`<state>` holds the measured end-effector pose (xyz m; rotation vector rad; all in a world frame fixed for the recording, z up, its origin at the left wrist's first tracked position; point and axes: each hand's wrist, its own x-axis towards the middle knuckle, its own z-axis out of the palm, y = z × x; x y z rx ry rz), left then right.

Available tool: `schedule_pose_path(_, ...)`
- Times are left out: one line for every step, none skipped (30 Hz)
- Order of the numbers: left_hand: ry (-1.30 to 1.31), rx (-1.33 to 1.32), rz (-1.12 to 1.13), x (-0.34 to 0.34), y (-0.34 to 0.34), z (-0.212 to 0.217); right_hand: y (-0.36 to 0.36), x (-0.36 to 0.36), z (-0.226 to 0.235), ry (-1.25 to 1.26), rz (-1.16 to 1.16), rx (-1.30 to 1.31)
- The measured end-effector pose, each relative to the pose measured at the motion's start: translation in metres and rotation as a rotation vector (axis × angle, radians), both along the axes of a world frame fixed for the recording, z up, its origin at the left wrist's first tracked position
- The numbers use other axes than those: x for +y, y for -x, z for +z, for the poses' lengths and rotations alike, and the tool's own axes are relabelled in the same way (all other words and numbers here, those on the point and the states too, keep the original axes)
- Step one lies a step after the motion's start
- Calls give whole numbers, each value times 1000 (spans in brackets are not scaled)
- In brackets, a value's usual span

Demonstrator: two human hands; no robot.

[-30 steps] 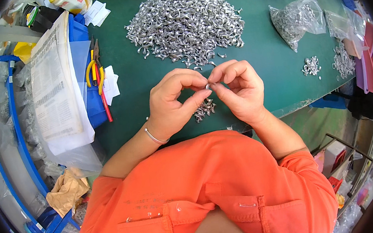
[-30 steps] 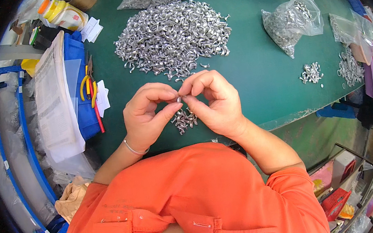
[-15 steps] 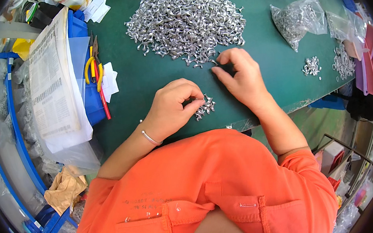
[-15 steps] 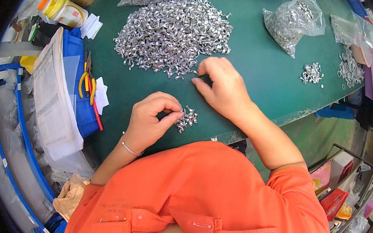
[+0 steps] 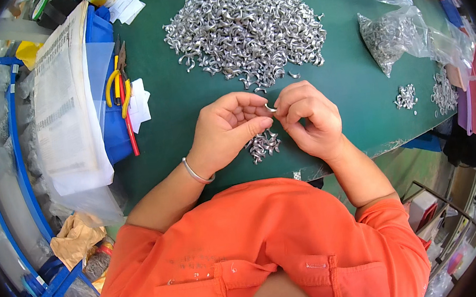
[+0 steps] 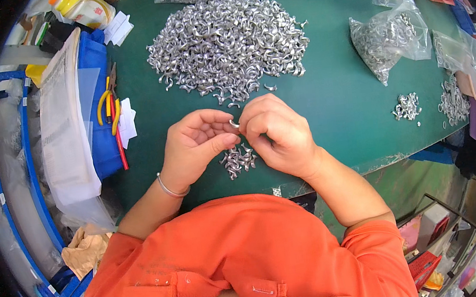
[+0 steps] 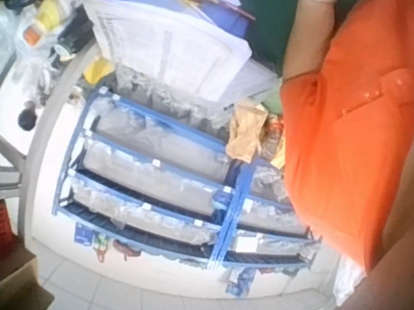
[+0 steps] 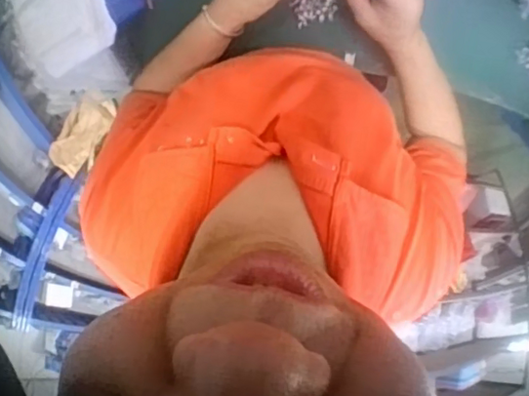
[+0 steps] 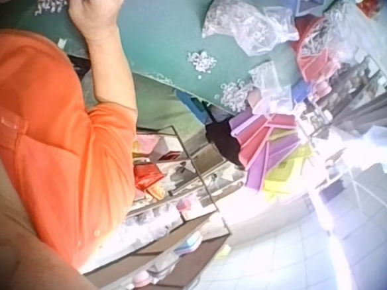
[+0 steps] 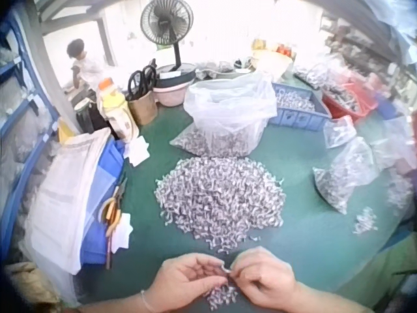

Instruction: The person sorts small metal components from a large pile on a workstation, picking them up individually and placing them into a plastic bag.

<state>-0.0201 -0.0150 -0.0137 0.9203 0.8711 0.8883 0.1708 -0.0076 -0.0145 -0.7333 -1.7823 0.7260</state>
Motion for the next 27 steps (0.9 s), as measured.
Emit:
schedule_pose_path(-36, 1, -8, -1, 1, -1, 1, -1, 0, -17, 15, 2)
schedule_pose_path(-39, -5, 10, -3, 0, -1, 1, -2, -1, -33, 30, 3)
schedule_pose_path(-48, -9, 31, -6, -1, -1, 0, -4, -1, -77, 47, -26)
schedule_pose_path(-57, -12, 52, -7, -2, 0, 1, -4, -1, -106, 54, -33)
schedule_pose_path(-83, -13, 57, -7, -1, 0, 2, -4, -1, -135, 61, -39)
schedule_pose_path(-101, -18, 58, -8, -1, -1, 2, -6, -1, -158, 66, -51)
schedule_pose_path(-120, -24, 60, -9, -1, -2, 2, -6, -2, -191, 76, -66)
schedule_pose_path(-157, 19, 59, -11, -1, -3, 2, -7, -1, -183, 85, -86)
schedule_pose_path(-202, 64, 56, -11, -1, -1, 3, -7, 1, -183, 93, -103)
schedule_pose_path(-246, 109, 54, -11, 0, 1, 3, -7, 2, -184, 100, -120)
schedule_pose_path(-312, 237, -6, -12, 3, 5, 1, -8, 5, -125, 115, -129)
schedule_pose_path(-384, 366, -66, -11, 9, 11, -2, -8, 9, -74, 128, -139)
schedule_pose_path(-454, 496, -125, -10, 14, 15, -5, -8, 12, -23, 140, -150)
schedule_pose_path(-457, 564, -169, -11, 17, 16, -10, -9, 14, 54, 66, -199)
schedule_pose_path(-459, 633, -212, -13, 19, 19, -14, -6, 14, 68, 11, -260)
schedule_pose_path(-460, 703, -255, -13, 20, 21, -16, -1, 14, 82, -45, -319)
schedule_pose_path(-581, 744, -179, -13, 19, 18, -16, 3, 13, 101, -52, -334)
schedule_pose_path(-586, 753, -138, -11, 17, 18, -14, 8, 13, 55, -39, -363)
schedule_pose_path(-591, 762, -97, -8, 15, 19, -10, 13, 12, 9, -26, -393)
schedule_pose_path(-596, 769, -57, -3, 15, 19, -6, 20, 11, -37, -15, -423)
schedule_pose_path(-695, 812, -35, 4, 15, 17, -1, 27, 7, -64, 15, -459)
schedule_pose_path(-681, 812, -9, 8, 14, 14, 0, 27, 4, -75, 12, -495)
schedule_pose_path(-667, 811, 16, 11, 11, 10, 0, 28, 2, -85, 7, -531)
schedule_pose_path(-648, 814, 42, 13, 9, 8, 2, 30, -2, -92, 7, -564)
schedule_pose_path(-640, 856, 10, 15, 7, 10, 2, 28, -3, -112, -19, -585)
schedule_pose_path(-579, 796, 6, 16, 6, 11, 3, 26, -2, -107, -22, -529)
schedule_pose_path(-511, 734, -5, 16, 3, 7, 3, 23, -4, -92, -27, -474)
